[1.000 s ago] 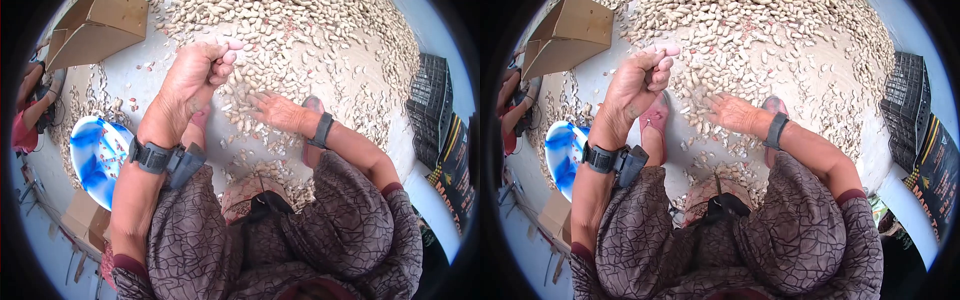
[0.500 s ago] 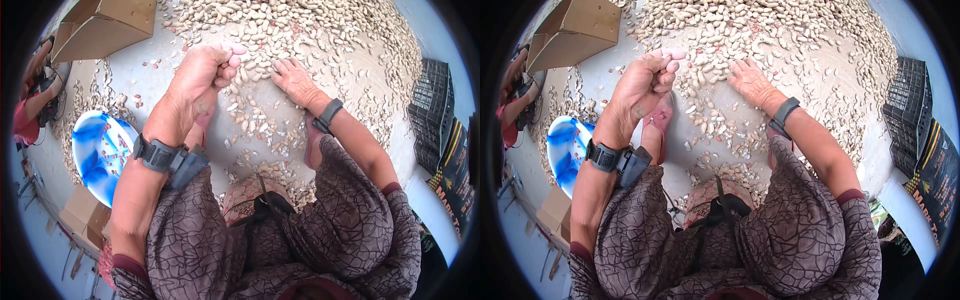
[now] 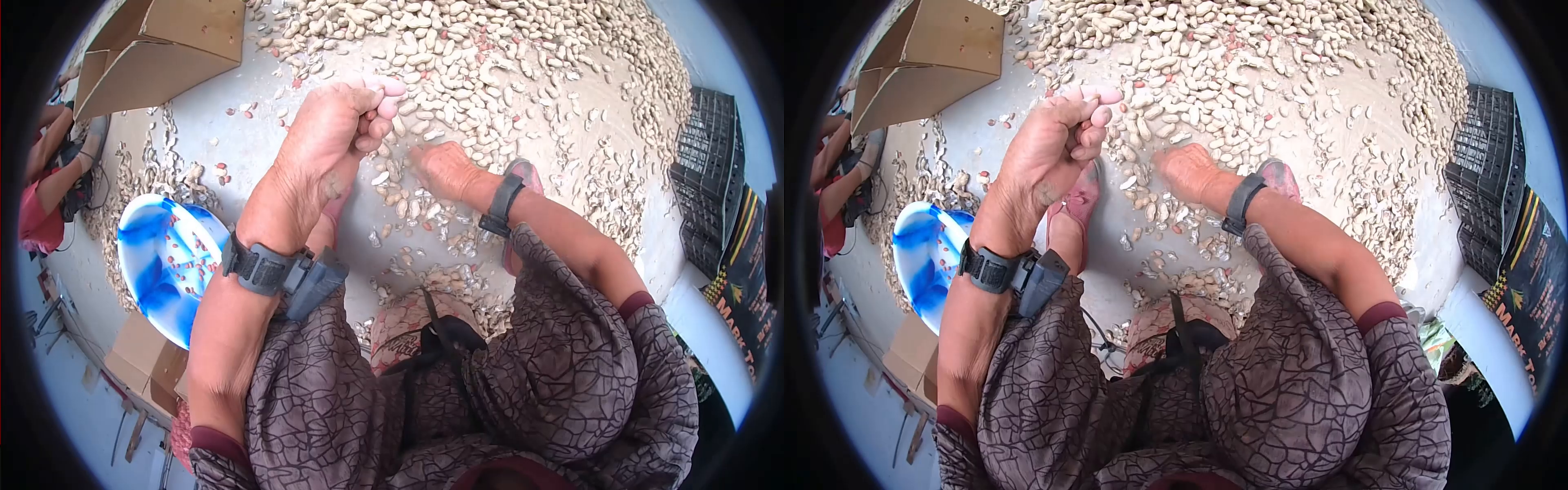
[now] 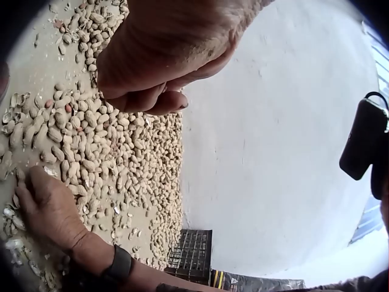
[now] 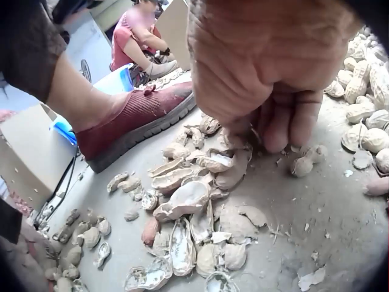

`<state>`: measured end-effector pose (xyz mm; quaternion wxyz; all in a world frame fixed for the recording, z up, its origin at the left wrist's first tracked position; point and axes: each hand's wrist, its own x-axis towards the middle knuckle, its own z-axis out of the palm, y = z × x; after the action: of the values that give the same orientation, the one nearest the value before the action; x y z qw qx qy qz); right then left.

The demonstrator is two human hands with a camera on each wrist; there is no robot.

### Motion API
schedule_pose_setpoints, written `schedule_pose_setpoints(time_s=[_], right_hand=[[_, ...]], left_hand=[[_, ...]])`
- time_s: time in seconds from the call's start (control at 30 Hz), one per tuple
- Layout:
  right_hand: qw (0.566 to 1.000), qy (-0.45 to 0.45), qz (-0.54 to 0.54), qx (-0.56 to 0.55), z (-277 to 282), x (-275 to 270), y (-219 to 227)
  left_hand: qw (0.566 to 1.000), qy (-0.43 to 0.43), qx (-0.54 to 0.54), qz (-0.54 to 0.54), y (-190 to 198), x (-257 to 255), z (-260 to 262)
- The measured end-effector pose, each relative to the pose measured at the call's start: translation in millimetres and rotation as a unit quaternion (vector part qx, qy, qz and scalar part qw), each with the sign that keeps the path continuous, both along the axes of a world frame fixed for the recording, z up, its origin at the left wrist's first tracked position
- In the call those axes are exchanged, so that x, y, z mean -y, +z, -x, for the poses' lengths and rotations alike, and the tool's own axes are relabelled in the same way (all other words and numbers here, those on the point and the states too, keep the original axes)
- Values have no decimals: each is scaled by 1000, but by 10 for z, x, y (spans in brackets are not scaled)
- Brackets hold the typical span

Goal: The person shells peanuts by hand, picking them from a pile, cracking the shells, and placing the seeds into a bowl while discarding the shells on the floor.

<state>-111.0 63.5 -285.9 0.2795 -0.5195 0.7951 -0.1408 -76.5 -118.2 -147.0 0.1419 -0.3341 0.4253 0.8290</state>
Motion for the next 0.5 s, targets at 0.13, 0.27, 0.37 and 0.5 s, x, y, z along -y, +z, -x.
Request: schedule_pose_setpoints(time_s=[0.13, 0.27, 0.37, 0.5], right_hand=[[992, -111, 30, 56, 57, -63, -3], [974, -157, -2, 164, 200, -60, 238], [842, -263, -8, 472, 240, -12, 651], [835, -243, 64, 489, 310, -49, 1036]], left_hand=[[999, -26, -10, 34, -3, 27, -33], [997, -50, -15, 47, -122, 3, -83], [982, -133, -7, 136, -197, -73, -91], [958, -215, -40, 185, -148, -166, -60]])
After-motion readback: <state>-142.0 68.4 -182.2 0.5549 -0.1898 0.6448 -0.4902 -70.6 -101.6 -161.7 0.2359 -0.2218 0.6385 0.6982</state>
